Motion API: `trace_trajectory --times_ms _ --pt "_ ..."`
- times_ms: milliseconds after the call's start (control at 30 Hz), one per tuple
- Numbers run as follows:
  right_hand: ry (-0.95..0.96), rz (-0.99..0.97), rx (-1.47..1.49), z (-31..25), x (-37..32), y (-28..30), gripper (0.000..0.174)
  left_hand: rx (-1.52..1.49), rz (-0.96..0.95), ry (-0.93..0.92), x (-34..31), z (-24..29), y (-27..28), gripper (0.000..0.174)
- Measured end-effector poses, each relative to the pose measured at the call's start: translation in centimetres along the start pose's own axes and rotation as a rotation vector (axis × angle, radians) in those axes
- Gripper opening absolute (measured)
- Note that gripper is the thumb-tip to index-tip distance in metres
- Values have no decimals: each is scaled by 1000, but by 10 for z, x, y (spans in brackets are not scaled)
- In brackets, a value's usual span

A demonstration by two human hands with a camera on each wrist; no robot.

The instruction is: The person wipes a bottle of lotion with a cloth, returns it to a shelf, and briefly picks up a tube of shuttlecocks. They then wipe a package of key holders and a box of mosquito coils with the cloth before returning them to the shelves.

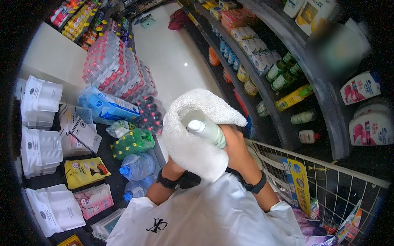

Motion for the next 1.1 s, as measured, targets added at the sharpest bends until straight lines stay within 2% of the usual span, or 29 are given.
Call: trace_trajectory --times_ms 100,133,233,333,367,467,667,767,833,933,967,1067,1100 --pt "-46 -21 -88 1 2 -1 42 7 -28 -96 -4 -18 8 52" --pt "-68 -30 -128 0 2 -2 42 104 -73 -138 -7 -28 14 52" --pt "47 33 -60 -5 8 -2 44 173 -135 -151 -7 -42 16 53" --pt "129 19 -351 -7 4 -4 51 143 -150 -117 -5 -42 17 54" --pt "79 -7 -320 -9 3 -5 51 125 -113 -102 -5 -37 21 54" --pt "267 85 -340 -32 16 -6 45 120 76 -87 -4 -21 32 55" --pt "310 103 -397 -41 17 -3 49 232 463 -153 -3 4 51 55" --pt "338 154 -286 -50 21 -3 47 366 494 -168 -3 10 52 56" --pt "365 118 -263 -51 22 -4 47 554 427 -127 -6 6 55 53" --pt "253 24 -171 -49 20 -13 51 287 238 -178 -3 -12 54 47" --pt "177 -22 -130 -51 18 -15 49 -414 150 -102 0 -26 50 46" --pt "-29 -72 145 -42 18 -17 44 -986 163 24 23 -6 27 47" --pt "49 -57 157 -40 21 -18 44 -835 210 8 30 4 22 48"
Point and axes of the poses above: each hand's wrist, its own x-axis towards the middle knuckle, its own y-axis out of the back of the hand, z = x × y, the point moved 4 cm from there along x, towards the middle knuckle
